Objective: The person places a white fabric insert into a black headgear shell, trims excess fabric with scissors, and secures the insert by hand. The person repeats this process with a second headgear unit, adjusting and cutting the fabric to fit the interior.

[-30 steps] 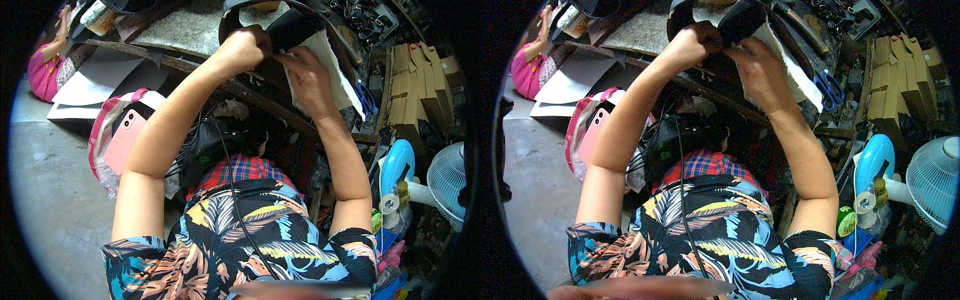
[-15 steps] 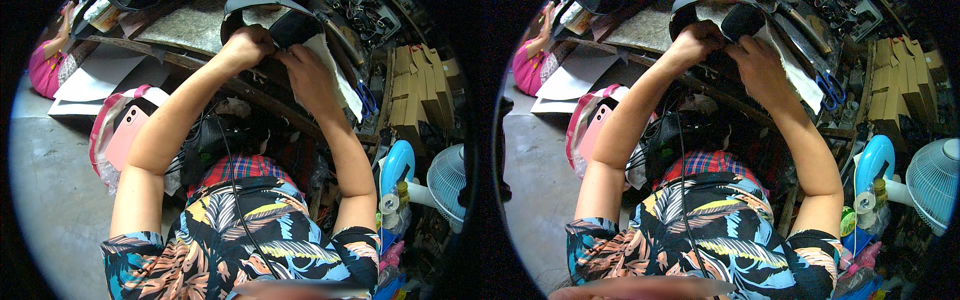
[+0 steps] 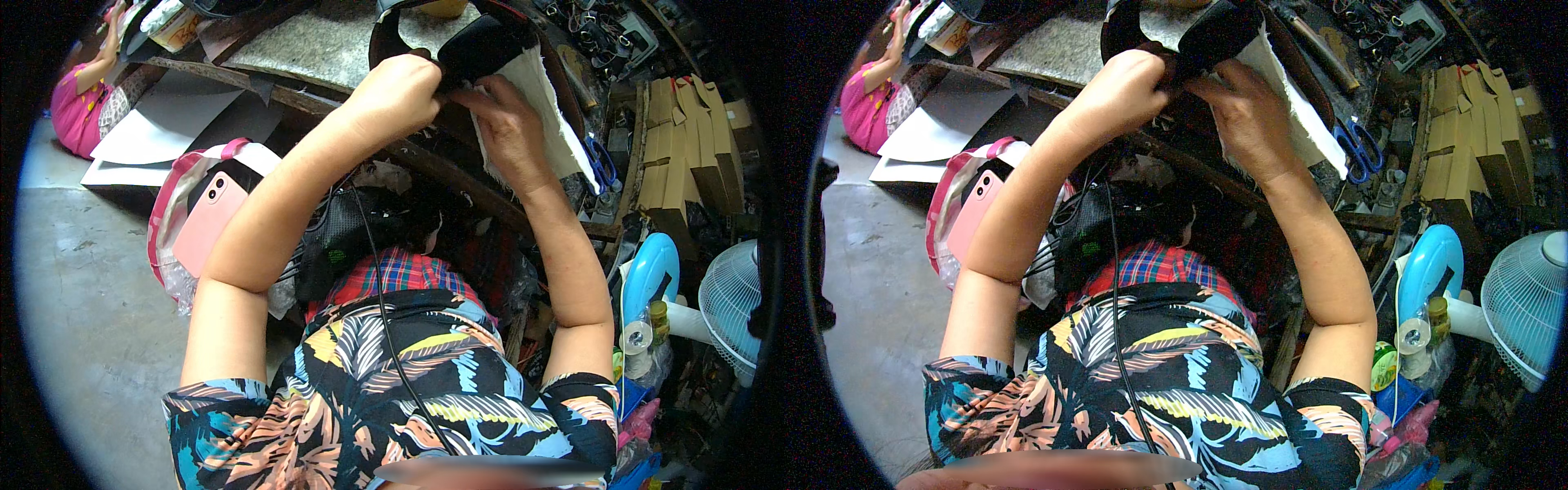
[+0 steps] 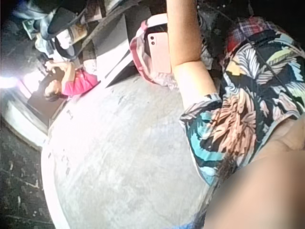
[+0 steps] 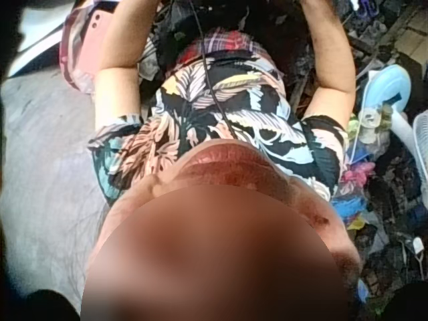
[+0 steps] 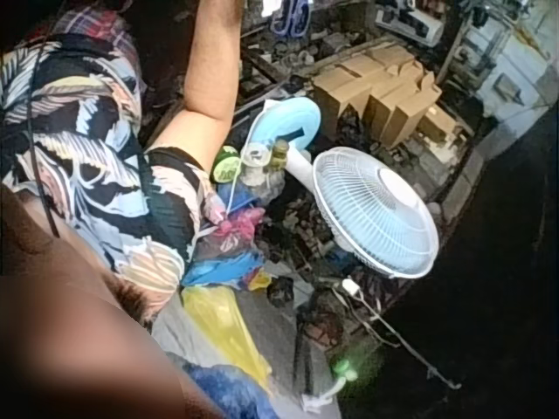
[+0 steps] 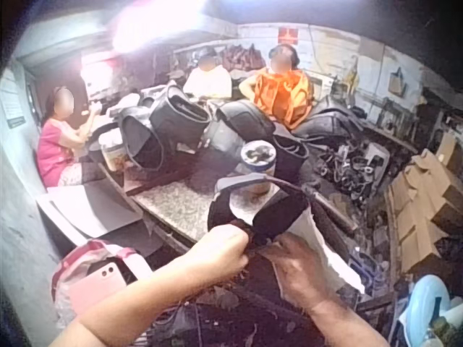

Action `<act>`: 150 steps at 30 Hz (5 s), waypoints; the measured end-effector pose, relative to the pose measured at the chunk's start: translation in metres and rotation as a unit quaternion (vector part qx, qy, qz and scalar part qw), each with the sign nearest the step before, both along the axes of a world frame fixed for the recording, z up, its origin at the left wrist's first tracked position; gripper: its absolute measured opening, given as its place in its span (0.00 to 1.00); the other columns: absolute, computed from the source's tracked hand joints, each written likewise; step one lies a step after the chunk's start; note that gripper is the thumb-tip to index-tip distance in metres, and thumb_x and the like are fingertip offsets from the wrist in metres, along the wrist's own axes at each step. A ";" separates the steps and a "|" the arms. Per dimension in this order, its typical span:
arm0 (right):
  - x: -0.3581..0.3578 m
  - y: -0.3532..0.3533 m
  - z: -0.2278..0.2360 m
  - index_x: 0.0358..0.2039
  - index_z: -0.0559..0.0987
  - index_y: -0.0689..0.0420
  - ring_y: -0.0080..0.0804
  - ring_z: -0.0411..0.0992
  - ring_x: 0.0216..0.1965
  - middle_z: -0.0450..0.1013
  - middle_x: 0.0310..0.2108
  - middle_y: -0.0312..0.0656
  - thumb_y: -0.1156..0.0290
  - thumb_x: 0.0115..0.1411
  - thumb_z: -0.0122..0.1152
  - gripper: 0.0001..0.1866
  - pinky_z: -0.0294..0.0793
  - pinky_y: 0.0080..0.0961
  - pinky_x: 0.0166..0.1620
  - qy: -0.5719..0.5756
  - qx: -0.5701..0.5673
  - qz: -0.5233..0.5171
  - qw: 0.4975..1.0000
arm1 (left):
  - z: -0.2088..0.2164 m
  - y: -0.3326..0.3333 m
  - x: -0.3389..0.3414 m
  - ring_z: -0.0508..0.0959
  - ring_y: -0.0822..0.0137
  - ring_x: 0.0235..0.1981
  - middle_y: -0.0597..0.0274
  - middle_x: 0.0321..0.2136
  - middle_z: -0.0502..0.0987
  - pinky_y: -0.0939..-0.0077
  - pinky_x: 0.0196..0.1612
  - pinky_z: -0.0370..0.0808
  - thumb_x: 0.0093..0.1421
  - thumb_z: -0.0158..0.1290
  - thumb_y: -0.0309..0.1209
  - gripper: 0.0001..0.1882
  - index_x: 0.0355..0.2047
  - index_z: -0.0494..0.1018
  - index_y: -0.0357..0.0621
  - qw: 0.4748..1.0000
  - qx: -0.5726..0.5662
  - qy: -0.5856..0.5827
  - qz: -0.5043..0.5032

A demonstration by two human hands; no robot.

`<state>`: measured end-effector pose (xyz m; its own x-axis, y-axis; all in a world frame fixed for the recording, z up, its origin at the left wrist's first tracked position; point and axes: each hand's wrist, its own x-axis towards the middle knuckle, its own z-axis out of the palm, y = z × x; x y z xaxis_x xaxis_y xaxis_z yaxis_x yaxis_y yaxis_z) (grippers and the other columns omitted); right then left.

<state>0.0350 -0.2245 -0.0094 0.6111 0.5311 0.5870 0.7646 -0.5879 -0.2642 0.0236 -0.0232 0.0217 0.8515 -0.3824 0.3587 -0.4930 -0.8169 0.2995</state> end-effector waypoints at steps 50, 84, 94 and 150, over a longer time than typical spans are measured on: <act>-0.004 -0.003 0.012 0.45 0.82 0.56 0.47 0.76 0.42 0.76 0.39 0.47 0.80 0.56 0.56 0.17 0.75 0.33 0.46 0.118 0.014 -0.013 0.993 | -0.028 -0.026 0.021 0.82 0.43 0.36 0.43 0.34 0.80 0.52 0.40 0.79 0.54 0.58 0.41 0.16 0.35 0.77 0.40 0.994 -0.043 -0.019 0.102; -0.050 -0.178 0.078 0.49 0.76 0.61 0.19 0.69 0.27 0.72 0.27 0.32 0.64 0.57 0.66 0.22 0.70 0.18 0.32 0.473 0.208 -0.197 0.833 | -0.003 -0.021 0.029 0.80 0.43 0.43 0.43 0.41 0.80 0.53 0.47 0.77 0.59 0.58 0.48 0.27 0.52 0.71 0.44 0.996 0.020 0.085 0.032; -0.064 -0.092 0.126 0.34 0.78 0.59 0.35 0.79 0.25 0.78 0.25 0.44 0.63 0.47 0.73 0.18 0.75 0.27 0.31 0.132 -0.240 -0.074 0.959 | 0.015 -0.005 0.034 0.82 0.56 0.30 0.48 0.38 0.81 0.62 0.27 0.80 0.58 0.59 0.31 0.25 0.56 0.69 0.51 0.958 -0.067 0.277 -0.003; -0.004 -0.057 0.155 0.32 0.79 0.57 0.45 0.80 0.35 0.79 0.28 0.48 0.56 0.50 0.71 0.18 0.78 0.39 0.40 -0.006 -0.444 -0.087 0.892 | -0.027 -0.006 0.036 0.81 0.45 0.36 0.44 0.31 0.80 0.56 0.42 0.78 0.58 0.53 0.33 0.09 0.35 0.79 0.44 0.989 -0.134 0.065 -0.012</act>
